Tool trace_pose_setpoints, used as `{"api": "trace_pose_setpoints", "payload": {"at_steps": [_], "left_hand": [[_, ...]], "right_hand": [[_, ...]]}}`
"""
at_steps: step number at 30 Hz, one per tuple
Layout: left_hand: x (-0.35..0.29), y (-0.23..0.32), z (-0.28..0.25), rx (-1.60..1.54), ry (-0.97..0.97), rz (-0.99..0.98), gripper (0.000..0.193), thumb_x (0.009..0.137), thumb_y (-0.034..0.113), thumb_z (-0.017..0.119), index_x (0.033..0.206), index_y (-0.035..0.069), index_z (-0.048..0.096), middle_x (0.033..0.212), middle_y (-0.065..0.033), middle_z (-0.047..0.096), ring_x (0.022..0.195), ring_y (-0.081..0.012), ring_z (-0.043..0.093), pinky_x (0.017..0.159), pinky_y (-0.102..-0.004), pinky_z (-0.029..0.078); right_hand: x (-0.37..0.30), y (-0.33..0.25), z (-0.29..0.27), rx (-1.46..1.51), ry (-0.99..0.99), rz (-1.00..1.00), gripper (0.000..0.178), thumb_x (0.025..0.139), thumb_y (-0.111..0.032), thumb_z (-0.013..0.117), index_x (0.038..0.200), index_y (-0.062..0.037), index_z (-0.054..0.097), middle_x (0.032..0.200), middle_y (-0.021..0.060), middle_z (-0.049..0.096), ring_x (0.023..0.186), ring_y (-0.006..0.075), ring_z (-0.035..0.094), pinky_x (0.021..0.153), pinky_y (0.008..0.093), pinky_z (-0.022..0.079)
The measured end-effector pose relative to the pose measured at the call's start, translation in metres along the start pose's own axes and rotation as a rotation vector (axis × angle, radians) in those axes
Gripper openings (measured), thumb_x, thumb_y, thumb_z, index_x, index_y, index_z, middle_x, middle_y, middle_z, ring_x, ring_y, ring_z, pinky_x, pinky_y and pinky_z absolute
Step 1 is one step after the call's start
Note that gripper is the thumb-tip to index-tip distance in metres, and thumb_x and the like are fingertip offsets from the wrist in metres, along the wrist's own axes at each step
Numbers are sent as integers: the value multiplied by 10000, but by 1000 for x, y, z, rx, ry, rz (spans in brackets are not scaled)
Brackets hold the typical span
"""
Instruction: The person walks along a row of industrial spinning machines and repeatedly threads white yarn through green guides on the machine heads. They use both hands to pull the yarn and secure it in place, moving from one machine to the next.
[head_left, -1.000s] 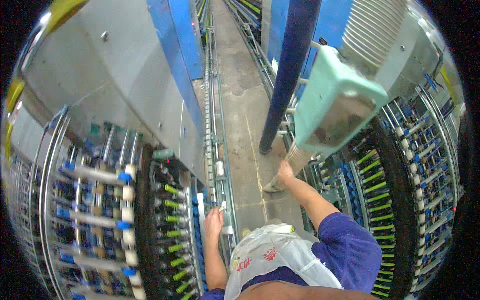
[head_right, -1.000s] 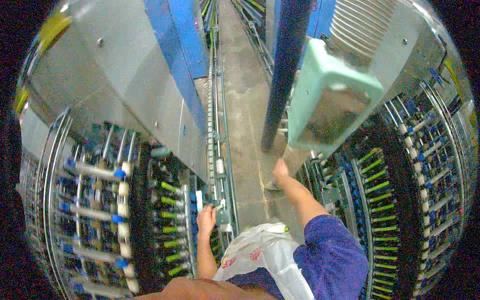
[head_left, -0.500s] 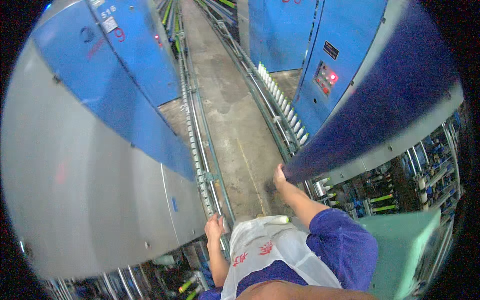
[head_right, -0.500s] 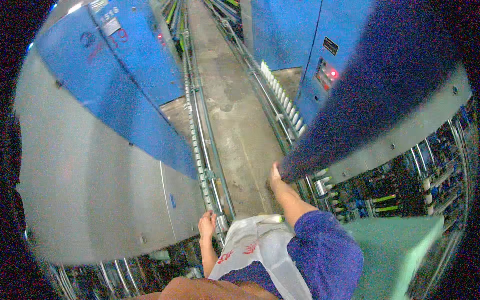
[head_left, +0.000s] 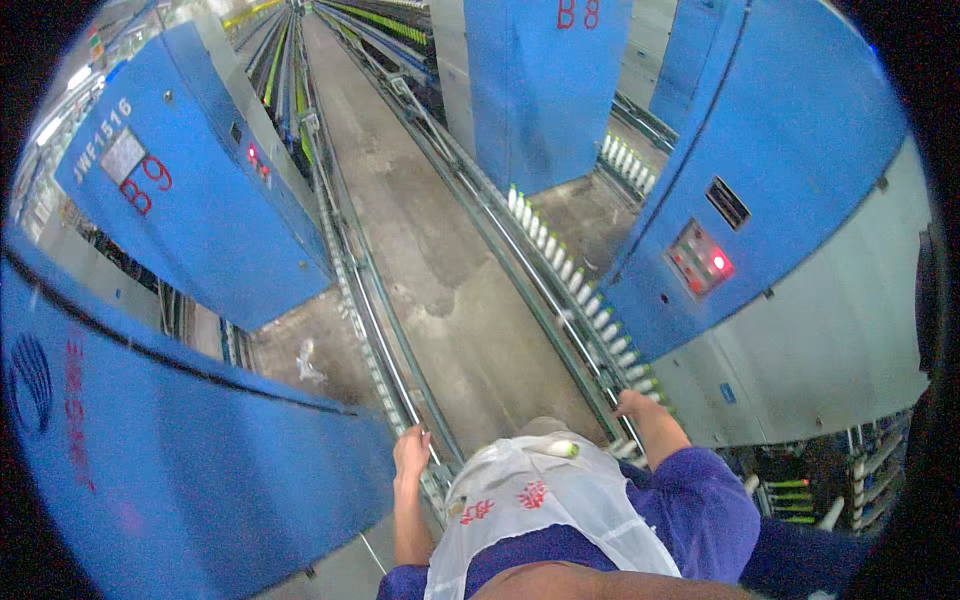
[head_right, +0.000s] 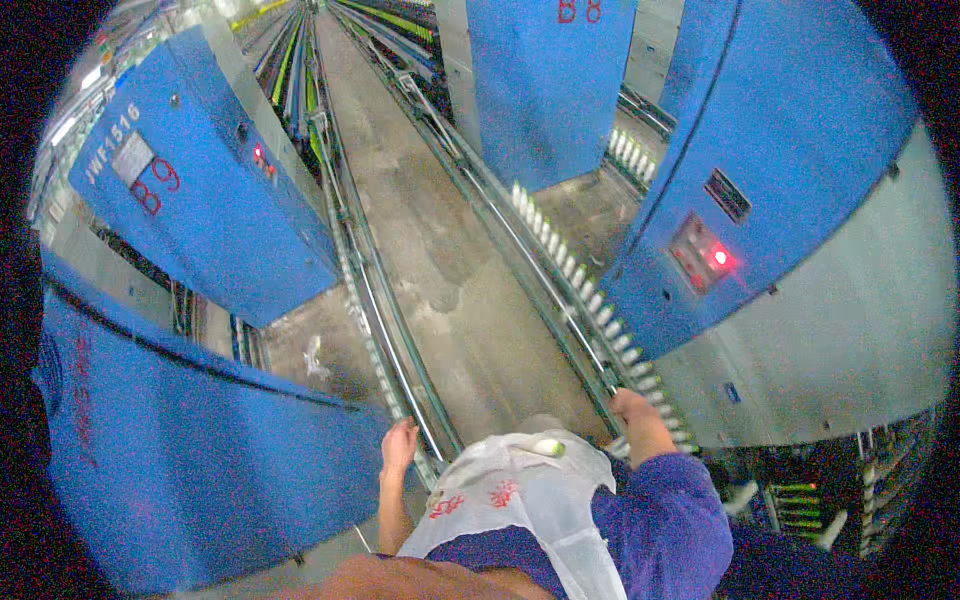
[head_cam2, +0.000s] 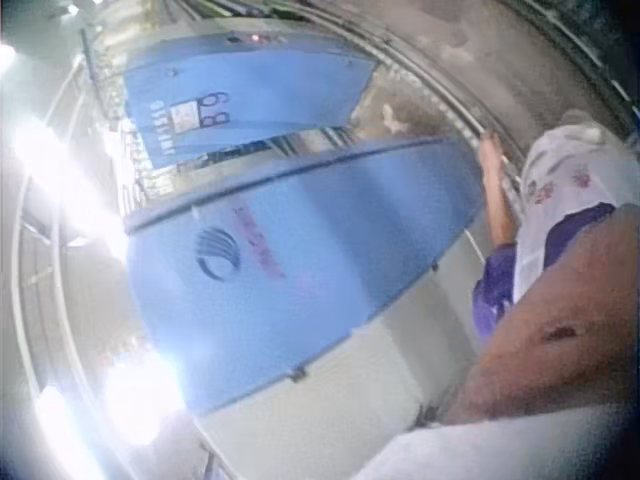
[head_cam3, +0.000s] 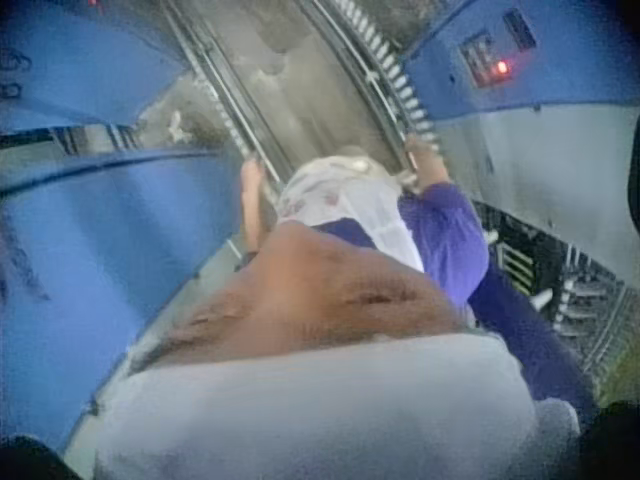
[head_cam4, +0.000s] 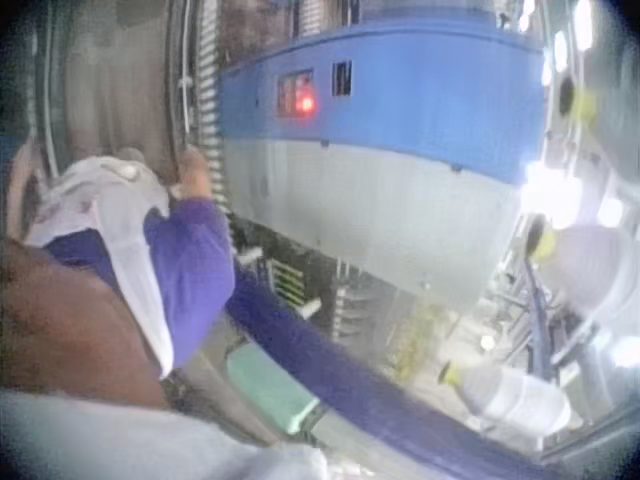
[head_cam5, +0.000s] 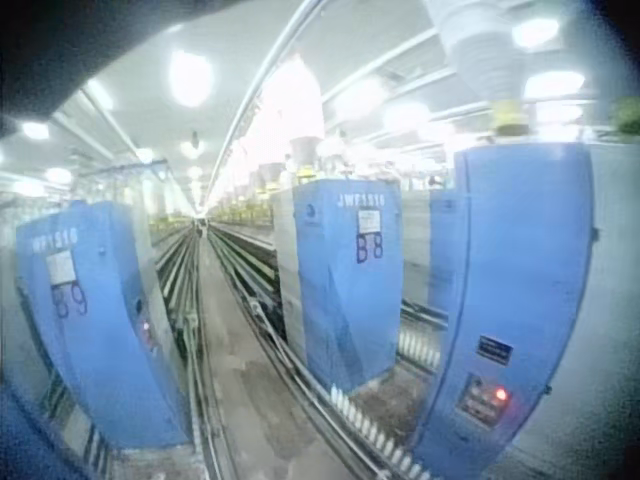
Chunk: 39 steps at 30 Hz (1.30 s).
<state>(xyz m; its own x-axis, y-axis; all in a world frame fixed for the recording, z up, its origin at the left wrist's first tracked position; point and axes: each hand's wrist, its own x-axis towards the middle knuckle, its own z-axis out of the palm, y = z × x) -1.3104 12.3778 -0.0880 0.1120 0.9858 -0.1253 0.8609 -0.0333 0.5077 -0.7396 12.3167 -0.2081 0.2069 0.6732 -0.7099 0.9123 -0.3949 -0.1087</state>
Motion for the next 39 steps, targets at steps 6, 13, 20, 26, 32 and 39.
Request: {"api": "trace_pose_setpoints", "payload": {"at_steps": [6, 13, 20, 26, 32, 39], "left_hand": [[270, 60, -27, 173, -80, 328, 217, 838, 202, 550, 996, 56, 575, 931, -165, 619, 815, -358, 616, 690, -456, 497], [476, 125, 3, 121, -241, 346, 225, 830, 201, 540, 1026, 96, 574, 1012, -152, 617, 920, -349, 598, 748, -449, 496], [666, 141, 8, 155, -394, 262, 255, 827, 300, 543, 959, 89, 600, 945, -185, 628, 887, -384, 593, 737, -482, 474], [808, 210, -6, 40, -427, 580, 296, 852, 199, 552, 1098, 37, 586, 1038, -184, 618, 947, -371, 583, 788, -438, 475], [872, 314, -6, -30, -460, 826, 268, 858, 166, 550, 1090, 39, 593, 1035, -165, 625, 934, -349, 594, 778, -411, 474], [905, 355, 40, 27, -654, 742, 278, 859, 193, 555, 1087, 39, 595, 1025, -172, 625, 924, -346, 598, 776, -414, 474]], "right_hand": [[88, 58, -43, 210, -38, 174, 207, 709, -237, 701, 759, -38, 669, 621, 85, 631, 575, 187, 604, 546, 362, 484], [194, 28, -145, 53, 17, -27, 311, 742, -326, 634, 895, -57, 670, 915, 143, 663, 846, 301, 623, 748, 411, 486], [362, 0, -357, 24, 166, 1, 274, 760, -249, 629, 922, -28, 648, 895, 167, 643, 784, 294, 593, 721, 428, 470], [315, 15, -426, 360, 587, 383, 277, 742, -261, 595, 871, -21, 647, 922, 208, 639, 866, 331, 624, 721, 436, 501], [285, 21, -404, 510, 508, 664, 295, 730, -252, 606, 798, 34, 636, 819, 227, 629, 732, 354, 601, 664, 437, 471], [351, -3, -373, 1218, 119, 435, 319, 757, -260, 626, 879, 35, 627, 853, 151, 647, 680, 254, 585, 650, 422, 482]]}}
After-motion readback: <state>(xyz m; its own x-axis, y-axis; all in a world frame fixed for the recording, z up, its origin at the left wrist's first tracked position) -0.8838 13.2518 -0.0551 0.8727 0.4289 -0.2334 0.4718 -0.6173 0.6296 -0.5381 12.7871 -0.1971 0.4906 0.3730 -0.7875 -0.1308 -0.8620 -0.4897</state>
